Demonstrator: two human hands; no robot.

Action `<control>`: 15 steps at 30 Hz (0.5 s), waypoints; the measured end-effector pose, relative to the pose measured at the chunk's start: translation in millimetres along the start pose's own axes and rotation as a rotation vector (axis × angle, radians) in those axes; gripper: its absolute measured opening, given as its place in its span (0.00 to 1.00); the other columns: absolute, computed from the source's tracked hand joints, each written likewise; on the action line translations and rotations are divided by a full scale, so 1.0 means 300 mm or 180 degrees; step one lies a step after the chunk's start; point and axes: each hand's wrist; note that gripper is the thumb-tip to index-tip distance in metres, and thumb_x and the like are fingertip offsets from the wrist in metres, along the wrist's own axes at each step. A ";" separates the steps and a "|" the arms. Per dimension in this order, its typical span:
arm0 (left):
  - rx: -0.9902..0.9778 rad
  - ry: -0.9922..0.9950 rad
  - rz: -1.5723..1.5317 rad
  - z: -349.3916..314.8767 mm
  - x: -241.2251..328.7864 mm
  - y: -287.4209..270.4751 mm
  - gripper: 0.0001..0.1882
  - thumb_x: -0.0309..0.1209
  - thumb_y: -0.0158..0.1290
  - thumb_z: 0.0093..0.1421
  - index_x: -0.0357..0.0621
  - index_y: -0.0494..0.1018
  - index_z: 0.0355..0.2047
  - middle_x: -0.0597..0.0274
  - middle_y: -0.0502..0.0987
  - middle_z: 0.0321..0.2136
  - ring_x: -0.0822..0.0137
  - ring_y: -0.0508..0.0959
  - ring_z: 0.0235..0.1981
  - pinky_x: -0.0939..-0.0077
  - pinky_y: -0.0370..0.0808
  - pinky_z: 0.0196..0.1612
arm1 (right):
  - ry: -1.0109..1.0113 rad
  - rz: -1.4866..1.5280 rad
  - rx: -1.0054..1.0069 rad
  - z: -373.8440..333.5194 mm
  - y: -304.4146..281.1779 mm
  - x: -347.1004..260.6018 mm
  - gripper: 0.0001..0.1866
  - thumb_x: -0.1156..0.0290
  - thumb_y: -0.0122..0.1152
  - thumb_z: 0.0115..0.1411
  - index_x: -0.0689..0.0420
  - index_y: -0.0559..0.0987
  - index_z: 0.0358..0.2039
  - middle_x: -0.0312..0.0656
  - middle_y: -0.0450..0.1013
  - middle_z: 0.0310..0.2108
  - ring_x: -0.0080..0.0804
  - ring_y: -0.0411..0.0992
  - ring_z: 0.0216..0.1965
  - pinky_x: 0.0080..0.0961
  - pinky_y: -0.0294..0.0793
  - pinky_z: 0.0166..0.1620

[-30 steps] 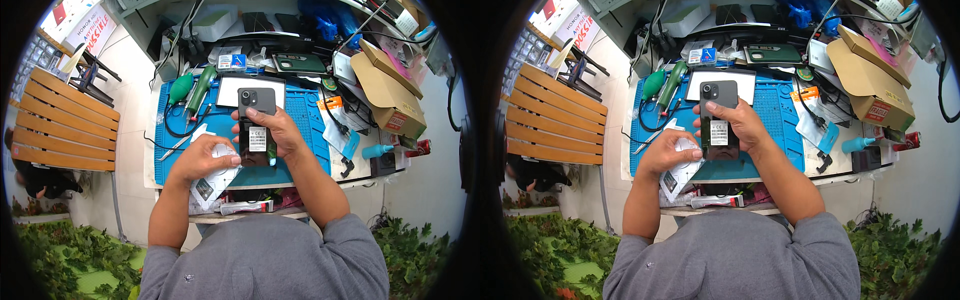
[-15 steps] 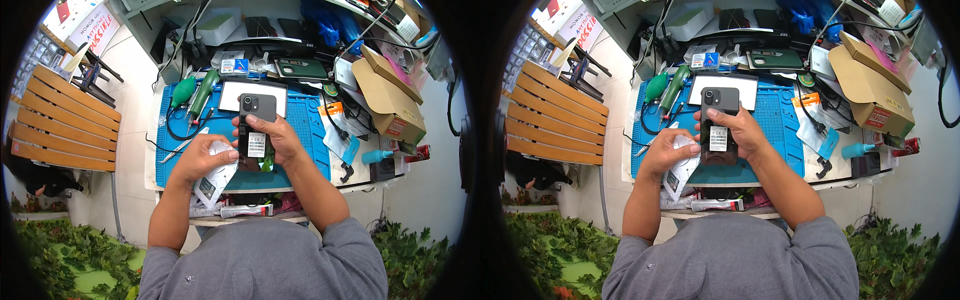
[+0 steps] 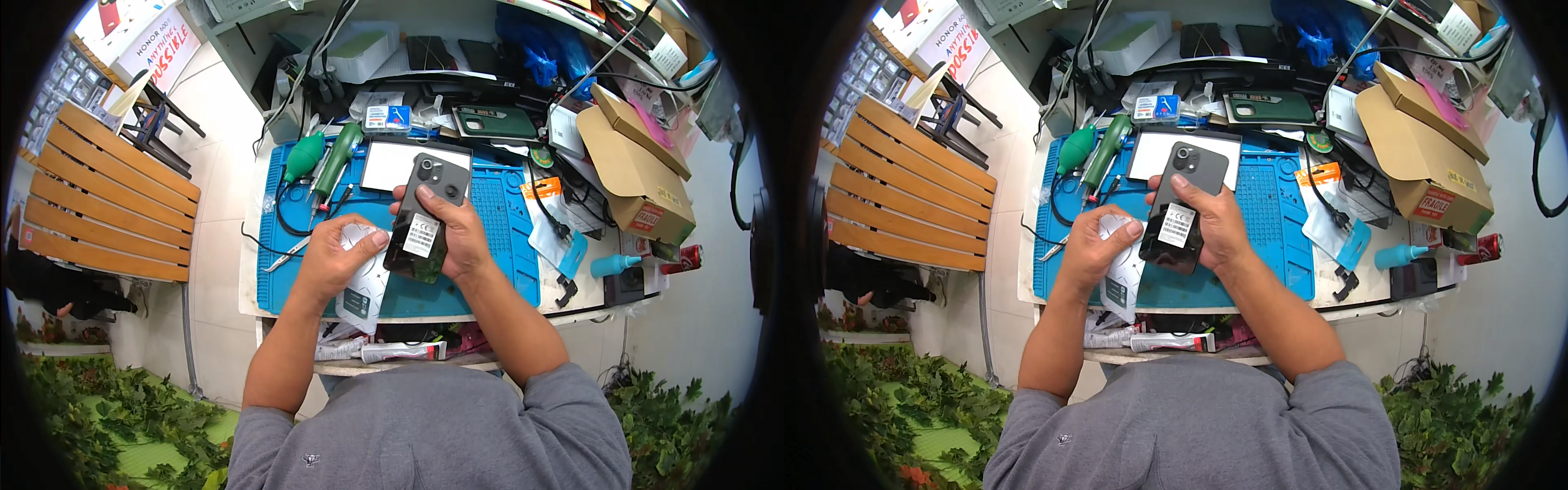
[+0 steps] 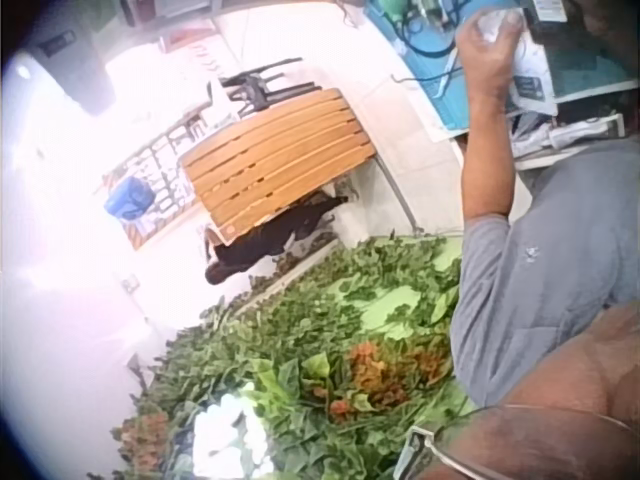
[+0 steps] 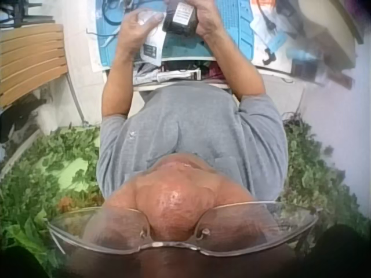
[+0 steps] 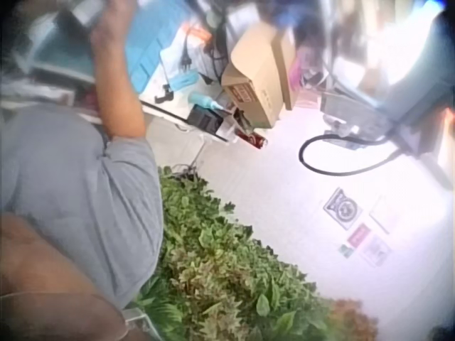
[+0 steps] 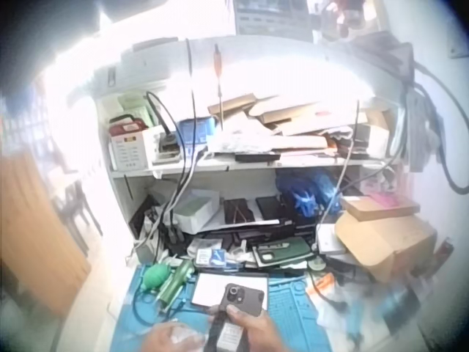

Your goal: The person peels the back cover off a mobile phone by hand, opens a drawer to retrieve a small tool, and then uses a screwdriver to remove internal screws and components.

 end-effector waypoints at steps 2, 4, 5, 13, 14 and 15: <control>0.0056 0.0020 -0.0051 -0.002 0.002 0.016 0.14 0.37 0.69 0.66 0.38 0.82 0.36 0.65 0.83 0.27 0.79 0.78 0.27 0.81 0.72 0.31 | -0.0215 0.0067 0.0140 0.005 -0.006 -0.004 0.20 0.67 0.66 0.72 0.61 0.75 0.60 0.50 0.82 0.49 0.39 0.85 0.46 0.38 0.91 0.45; 0.0117 0.0044 -0.0101 -0.003 0.005 0.018 0.14 0.37 0.69 0.66 0.38 0.82 0.37 0.65 0.83 0.27 0.79 0.78 0.27 0.81 0.72 0.31 | -0.0251 0.0064 0.0159 -0.002 0.000 -0.004 0.18 0.67 0.66 0.72 0.64 0.77 0.55 0.50 0.83 0.49 0.39 0.85 0.46 0.38 0.91 0.45; 0.0117 0.0074 -0.0016 -0.006 0.003 0.016 0.14 0.38 0.69 0.66 0.38 0.82 0.36 0.65 0.83 0.27 0.78 0.78 0.27 0.80 0.72 0.30 | -0.0263 -0.0014 0.0176 -0.005 0.000 -0.001 0.18 0.67 0.66 0.72 0.63 0.77 0.56 0.50 0.83 0.49 0.38 0.85 0.45 0.38 0.91 0.45; -0.0052 0.0213 0.0409 -0.002 -0.009 -0.016 0.16 0.39 0.70 0.65 0.38 0.82 0.33 0.65 0.82 0.24 0.77 0.77 0.25 0.78 0.71 0.29 | 0.0074 -0.0288 -0.0043 -0.020 0.011 0.006 0.28 0.68 0.70 0.69 0.57 0.72 0.66 0.50 0.82 0.49 0.37 0.84 0.47 0.37 0.90 0.46; -0.0203 0.0221 0.0490 0.002 -0.003 -0.023 0.16 0.40 0.70 0.65 0.38 0.81 0.33 0.65 0.82 0.24 0.77 0.77 0.25 0.78 0.71 0.29 | 0.0089 -0.0383 -0.0152 -0.020 0.009 0.010 0.30 0.67 0.70 0.69 0.57 0.71 0.68 0.50 0.82 0.49 0.37 0.84 0.47 0.37 0.90 0.46; -0.0354 0.0230 0.0570 0.004 0.000 -0.029 0.17 0.40 0.70 0.65 0.38 0.81 0.33 0.65 0.82 0.24 0.77 0.77 0.25 0.78 0.71 0.29 | 0.0104 -0.0478 -0.0261 -0.019 0.008 0.014 0.32 0.66 0.69 0.69 0.57 0.70 0.70 0.49 0.82 0.50 0.37 0.84 0.47 0.37 0.89 0.46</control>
Point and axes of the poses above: each hand's wrist, its own z-axis towards the middle knuckle, its own y-axis out of the palm, x = y × z
